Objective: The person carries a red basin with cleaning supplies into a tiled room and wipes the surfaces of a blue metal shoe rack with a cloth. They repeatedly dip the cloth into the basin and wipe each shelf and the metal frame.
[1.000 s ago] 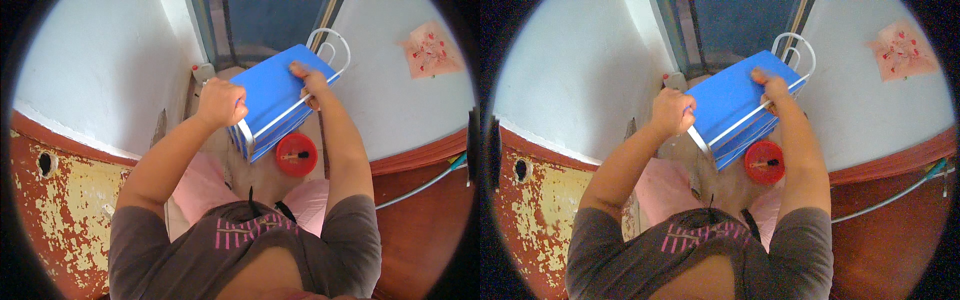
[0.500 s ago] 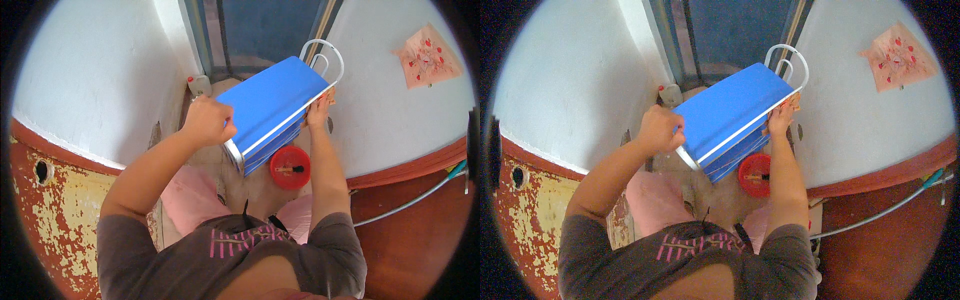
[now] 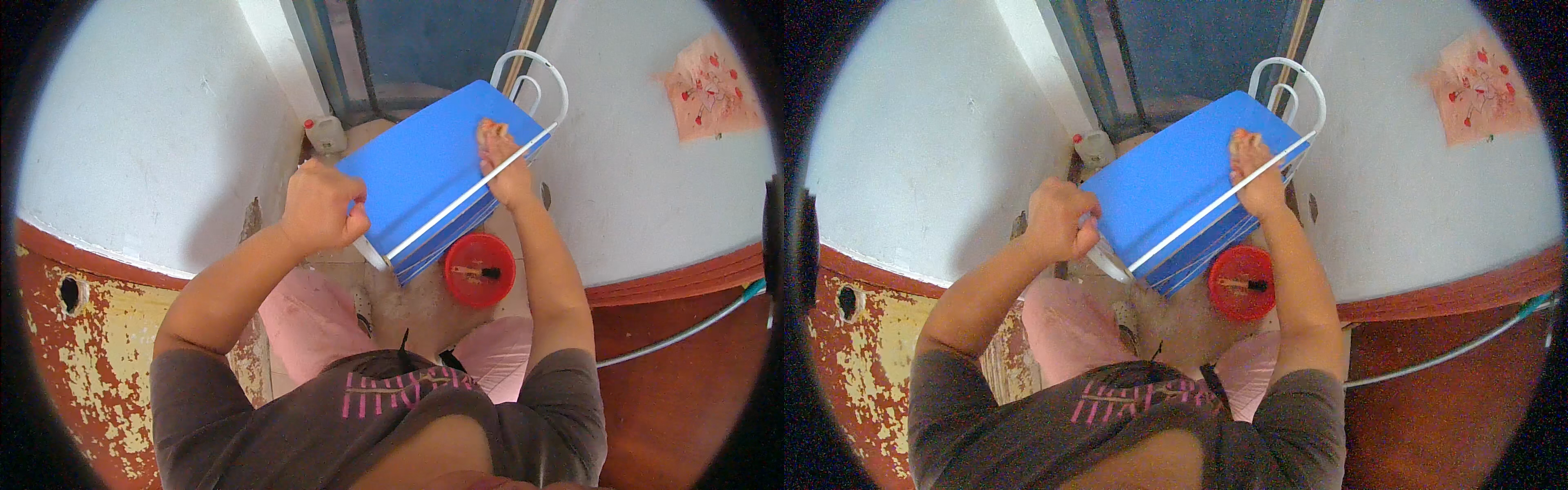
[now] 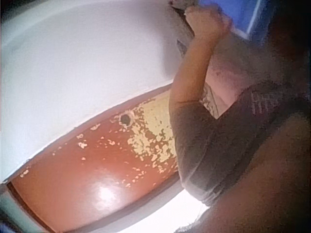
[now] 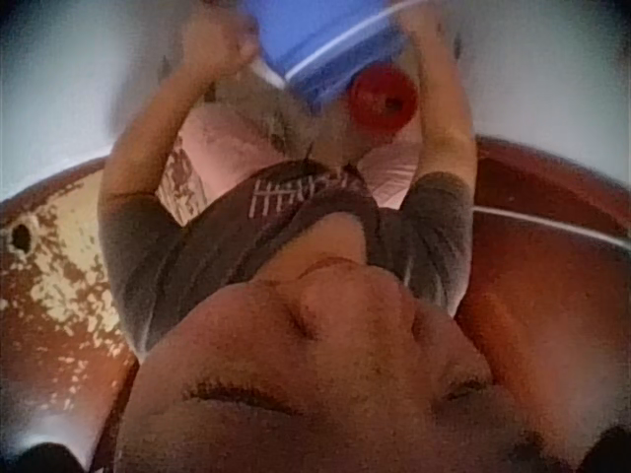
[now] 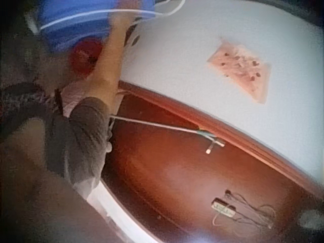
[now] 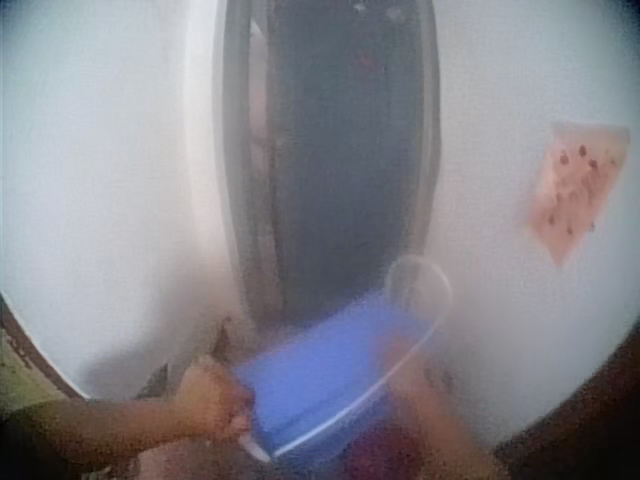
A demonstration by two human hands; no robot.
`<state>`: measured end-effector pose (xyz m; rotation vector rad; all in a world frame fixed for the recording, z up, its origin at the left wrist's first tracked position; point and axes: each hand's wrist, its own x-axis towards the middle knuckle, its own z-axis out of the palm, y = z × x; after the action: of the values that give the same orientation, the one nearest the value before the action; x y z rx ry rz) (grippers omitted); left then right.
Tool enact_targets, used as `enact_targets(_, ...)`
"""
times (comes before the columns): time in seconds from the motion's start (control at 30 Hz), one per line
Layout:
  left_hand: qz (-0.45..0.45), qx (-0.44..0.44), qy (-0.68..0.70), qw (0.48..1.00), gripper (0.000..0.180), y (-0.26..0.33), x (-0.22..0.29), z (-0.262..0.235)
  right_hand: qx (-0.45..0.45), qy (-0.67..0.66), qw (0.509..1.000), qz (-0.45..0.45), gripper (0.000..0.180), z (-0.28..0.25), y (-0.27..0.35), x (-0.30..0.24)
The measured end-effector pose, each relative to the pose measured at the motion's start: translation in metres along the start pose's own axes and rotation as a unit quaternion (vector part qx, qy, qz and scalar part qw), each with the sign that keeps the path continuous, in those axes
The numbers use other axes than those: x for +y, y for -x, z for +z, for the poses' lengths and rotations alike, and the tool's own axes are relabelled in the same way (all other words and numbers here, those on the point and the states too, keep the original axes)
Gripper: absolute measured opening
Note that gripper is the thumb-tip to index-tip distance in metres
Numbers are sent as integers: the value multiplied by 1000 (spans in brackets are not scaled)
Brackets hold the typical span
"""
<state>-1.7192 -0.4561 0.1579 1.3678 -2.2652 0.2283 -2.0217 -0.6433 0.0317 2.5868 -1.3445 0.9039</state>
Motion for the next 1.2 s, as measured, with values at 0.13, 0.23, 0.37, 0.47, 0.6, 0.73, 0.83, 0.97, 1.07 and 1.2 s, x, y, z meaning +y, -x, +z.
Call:
enact_targets(0.13,-11,-5,-6,1000,14,0,-1,3,-55,-41,992,-105,37,-3,12,-39)
enact_targets(0.23,-28,-23,-6,999,15,-2,-1,0,-33,-125,980,-153,32,-4,33,-86)
enact_targets(0.37,-10,5,-12,1000,15,1,-3,2,-73,-278,943,-165,21,3,76,-134)
enact_targets(0.47,-15,-11,-22,1000,14,1,-6,6,-25,-387,910,-146,19,1,101,-155)
enact_targets(0.6,-2,6,-12,1000,12,-1,-3,6,-126,-588,783,160,16,-11,148,-137)
enact_targets(0.73,-5,16,-1,1000,10,4,-10,10,38,-652,701,285,21,-59,127,-103)
enact_targets(0.83,-1,31,13,999,9,4,-7,12,215,-582,735,274,26,-81,60,-84)
enact_targets(0.97,-2,39,0,999,9,10,-11,5,10,-428,847,315,30,-56,-46,-76)
enact_targets(1.07,8,46,24,999,10,-7,0,9,-73,-28,978,192,29,40,-84,-3)
enact_targets(1.2,2,41,19,999,11,-3,-9,7,-186,179,966,-25,36,93,-111,-57)
